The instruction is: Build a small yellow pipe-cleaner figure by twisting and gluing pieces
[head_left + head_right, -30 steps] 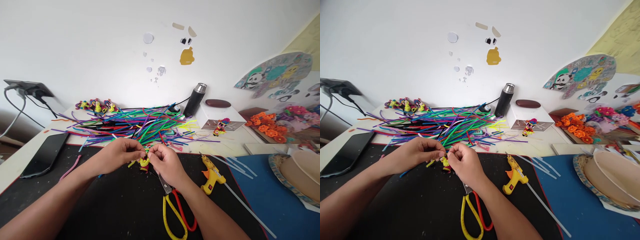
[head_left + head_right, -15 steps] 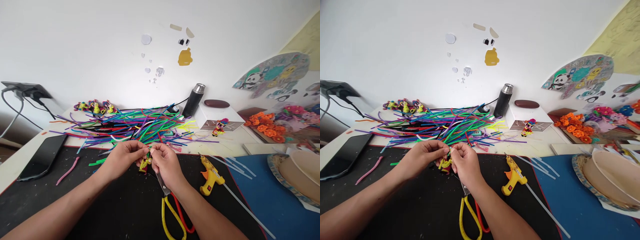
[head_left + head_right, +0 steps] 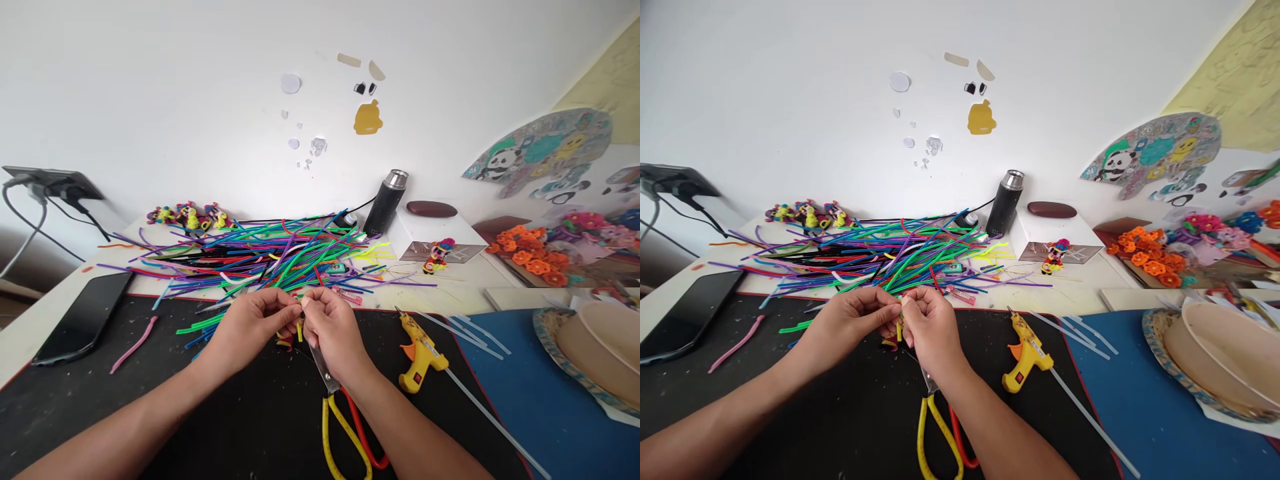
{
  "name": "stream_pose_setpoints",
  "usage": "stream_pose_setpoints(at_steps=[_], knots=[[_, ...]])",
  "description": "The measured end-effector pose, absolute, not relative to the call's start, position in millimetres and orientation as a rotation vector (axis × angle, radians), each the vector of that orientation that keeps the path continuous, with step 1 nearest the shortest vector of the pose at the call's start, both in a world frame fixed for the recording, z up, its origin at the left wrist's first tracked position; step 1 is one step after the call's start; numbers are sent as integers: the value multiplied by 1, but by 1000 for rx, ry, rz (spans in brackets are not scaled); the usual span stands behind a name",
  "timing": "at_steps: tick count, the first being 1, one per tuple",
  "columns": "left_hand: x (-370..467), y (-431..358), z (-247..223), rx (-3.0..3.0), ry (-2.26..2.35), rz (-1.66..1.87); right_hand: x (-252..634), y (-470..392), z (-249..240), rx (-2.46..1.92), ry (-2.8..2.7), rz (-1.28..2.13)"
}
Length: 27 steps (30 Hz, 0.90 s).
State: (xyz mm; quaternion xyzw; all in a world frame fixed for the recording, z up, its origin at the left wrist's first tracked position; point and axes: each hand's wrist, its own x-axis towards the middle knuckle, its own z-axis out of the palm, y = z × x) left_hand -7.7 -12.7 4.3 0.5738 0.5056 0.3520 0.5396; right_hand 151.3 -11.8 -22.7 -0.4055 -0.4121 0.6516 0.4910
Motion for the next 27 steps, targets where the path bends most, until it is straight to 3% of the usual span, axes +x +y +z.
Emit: stream_pose_setpoints(at_steps=[27], knots=[[-23,-4,18,1452,1164,814,158,-9,-18,-928,-1104,1632]])
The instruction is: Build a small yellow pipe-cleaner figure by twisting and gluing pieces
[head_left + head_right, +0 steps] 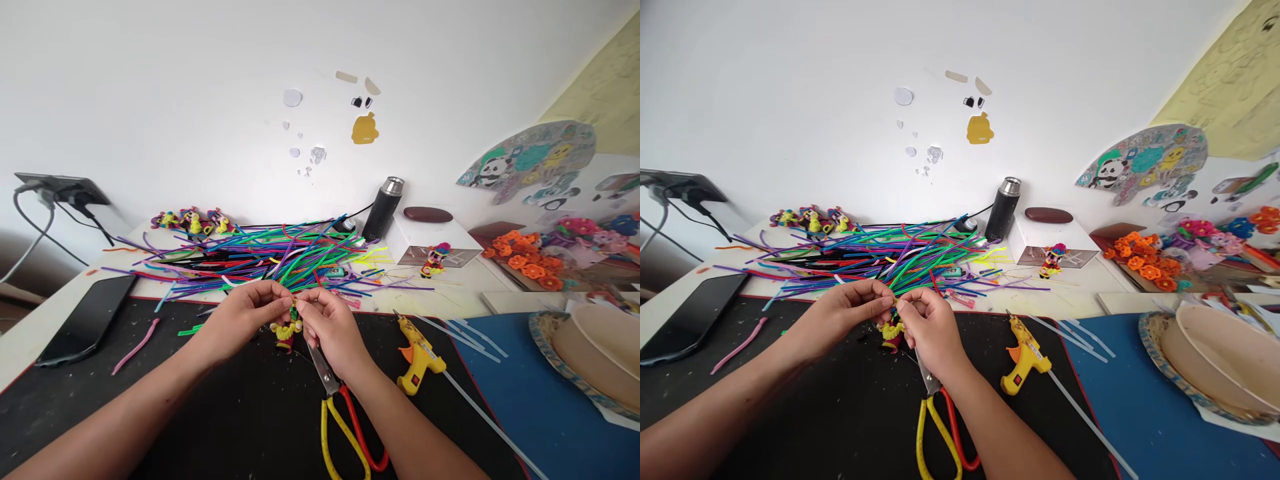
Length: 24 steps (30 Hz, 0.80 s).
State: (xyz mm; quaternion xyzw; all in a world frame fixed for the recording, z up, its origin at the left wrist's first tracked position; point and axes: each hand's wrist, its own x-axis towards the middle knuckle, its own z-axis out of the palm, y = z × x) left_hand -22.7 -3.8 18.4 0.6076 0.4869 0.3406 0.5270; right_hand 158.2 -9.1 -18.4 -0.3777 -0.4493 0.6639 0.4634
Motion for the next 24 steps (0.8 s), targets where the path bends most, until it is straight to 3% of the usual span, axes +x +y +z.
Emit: stream_pose_setpoints(at_steps=[24], knots=[[-24,-10,17,2177,1384,944,157,-10,-20,-984,-1121,1618]])
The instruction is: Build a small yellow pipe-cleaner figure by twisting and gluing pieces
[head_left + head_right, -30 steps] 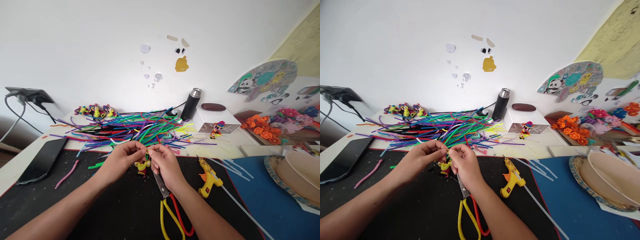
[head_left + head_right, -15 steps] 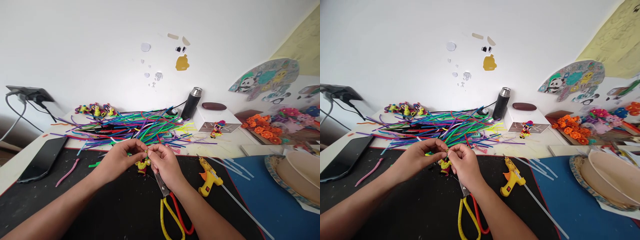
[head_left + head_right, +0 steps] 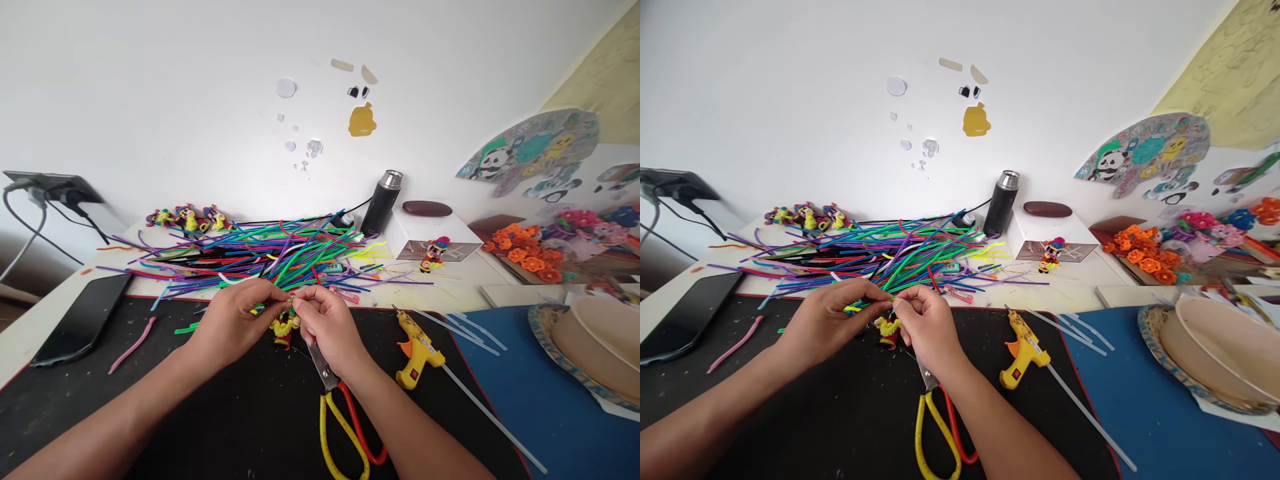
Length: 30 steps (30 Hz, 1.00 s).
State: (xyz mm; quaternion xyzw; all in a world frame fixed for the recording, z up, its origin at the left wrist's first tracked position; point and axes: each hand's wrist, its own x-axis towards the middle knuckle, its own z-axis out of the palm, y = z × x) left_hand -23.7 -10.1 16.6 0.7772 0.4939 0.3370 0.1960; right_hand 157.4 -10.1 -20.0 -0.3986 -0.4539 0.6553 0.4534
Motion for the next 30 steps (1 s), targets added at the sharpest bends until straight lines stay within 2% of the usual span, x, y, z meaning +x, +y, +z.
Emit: stream_pose_setpoints(at_steps=[16,25,30], knots=[[-26,-10,11,2208,1373,921,155,-9,-28,-972,-1105,1624],[-30,-4,20,1854,1391,815,156,-10,-25,-939,-1080,1666],[-32,-1,22,1846,1345,785,155,-10,-24,-940,-1060,1677]])
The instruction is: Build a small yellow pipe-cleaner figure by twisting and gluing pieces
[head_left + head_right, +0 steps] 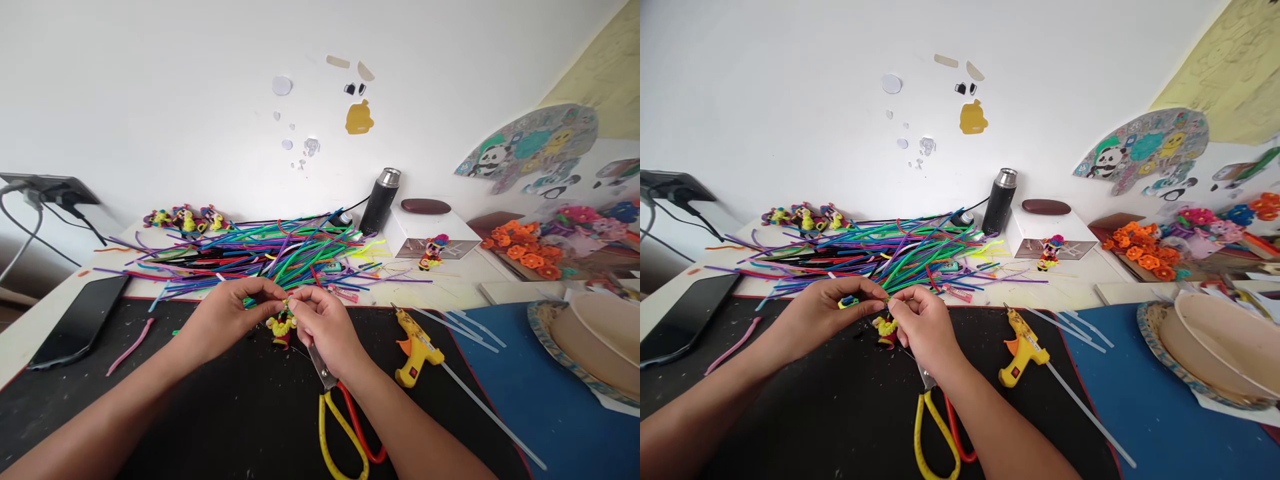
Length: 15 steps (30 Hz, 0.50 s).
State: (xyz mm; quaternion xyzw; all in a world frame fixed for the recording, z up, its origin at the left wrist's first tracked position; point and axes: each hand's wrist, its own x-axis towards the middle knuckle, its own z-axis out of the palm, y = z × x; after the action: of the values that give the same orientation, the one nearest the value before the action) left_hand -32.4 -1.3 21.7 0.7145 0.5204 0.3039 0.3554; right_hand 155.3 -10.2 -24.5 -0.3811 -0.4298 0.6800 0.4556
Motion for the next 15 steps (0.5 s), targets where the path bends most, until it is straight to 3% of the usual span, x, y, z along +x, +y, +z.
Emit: stream_pose_setpoints(at_steps=[15], knots=[[-29,-4,21,1962,1394,804,153,-8,-32,-874,-1008,1721]])
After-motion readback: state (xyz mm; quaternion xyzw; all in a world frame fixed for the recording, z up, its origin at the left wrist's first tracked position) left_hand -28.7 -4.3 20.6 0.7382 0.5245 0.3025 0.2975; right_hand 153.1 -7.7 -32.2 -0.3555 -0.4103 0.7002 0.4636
